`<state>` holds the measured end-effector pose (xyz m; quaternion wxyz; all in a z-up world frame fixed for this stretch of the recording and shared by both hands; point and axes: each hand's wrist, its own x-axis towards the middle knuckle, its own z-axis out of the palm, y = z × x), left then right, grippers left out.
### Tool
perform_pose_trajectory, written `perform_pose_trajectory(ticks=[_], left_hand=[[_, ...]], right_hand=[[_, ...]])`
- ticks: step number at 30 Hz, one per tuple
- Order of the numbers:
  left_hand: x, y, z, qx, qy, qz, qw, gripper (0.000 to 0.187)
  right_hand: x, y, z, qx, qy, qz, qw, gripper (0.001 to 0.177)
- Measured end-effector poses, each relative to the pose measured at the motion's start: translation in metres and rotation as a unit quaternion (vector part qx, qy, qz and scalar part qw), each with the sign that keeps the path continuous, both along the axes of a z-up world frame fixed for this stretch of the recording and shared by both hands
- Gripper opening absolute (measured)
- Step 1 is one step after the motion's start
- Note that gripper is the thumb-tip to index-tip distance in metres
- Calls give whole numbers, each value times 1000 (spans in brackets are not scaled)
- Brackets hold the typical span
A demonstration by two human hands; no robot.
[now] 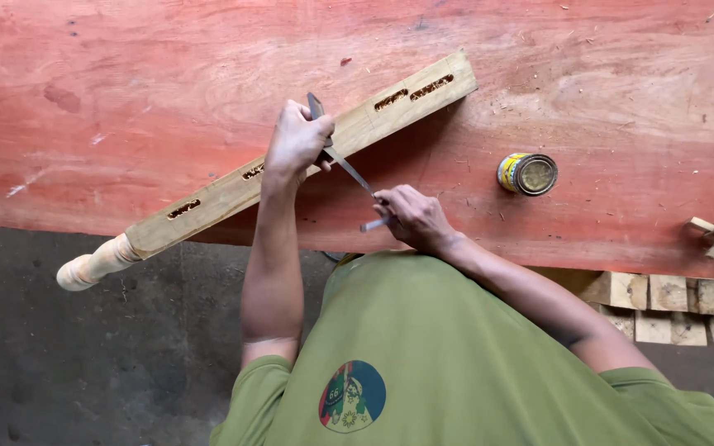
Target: The person marks a long wooden piece with a pencil using a try square and a ruler to draw straight lines. They also use a small wooden block to align with existing slots on the wood. The person works on a large wooden workbench in a workshop setting.
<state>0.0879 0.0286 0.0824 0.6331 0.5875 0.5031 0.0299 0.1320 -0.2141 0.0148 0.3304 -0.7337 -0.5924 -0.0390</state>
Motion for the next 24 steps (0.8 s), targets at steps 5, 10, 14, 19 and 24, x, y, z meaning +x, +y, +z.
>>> perform_pose_trajectory(ticks=[5, 10, 14, 19, 24], left_hand=[[11, 1, -3, -47, -36, 70, 996, 33], [1, -1, -24, 460, 86, -82, 880, 73], [-11, 10, -84, 477, -35, -187, 858, 50], [-23, 12, -101, 482, -23, -149, 863, 23], [-23, 6, -116, 506, -66, -126, 851, 28]], right_hand=[[9, 12, -23, -10, 25, -64, 998, 4], [21, 24, -39, 29, 416, -117, 901, 25], [19, 14, -54, 21, 486, -125, 865, 19], [24, 3, -71, -38, 518, -96, 849, 11], [28, -6, -42, -56, 473, -105, 873, 14]])
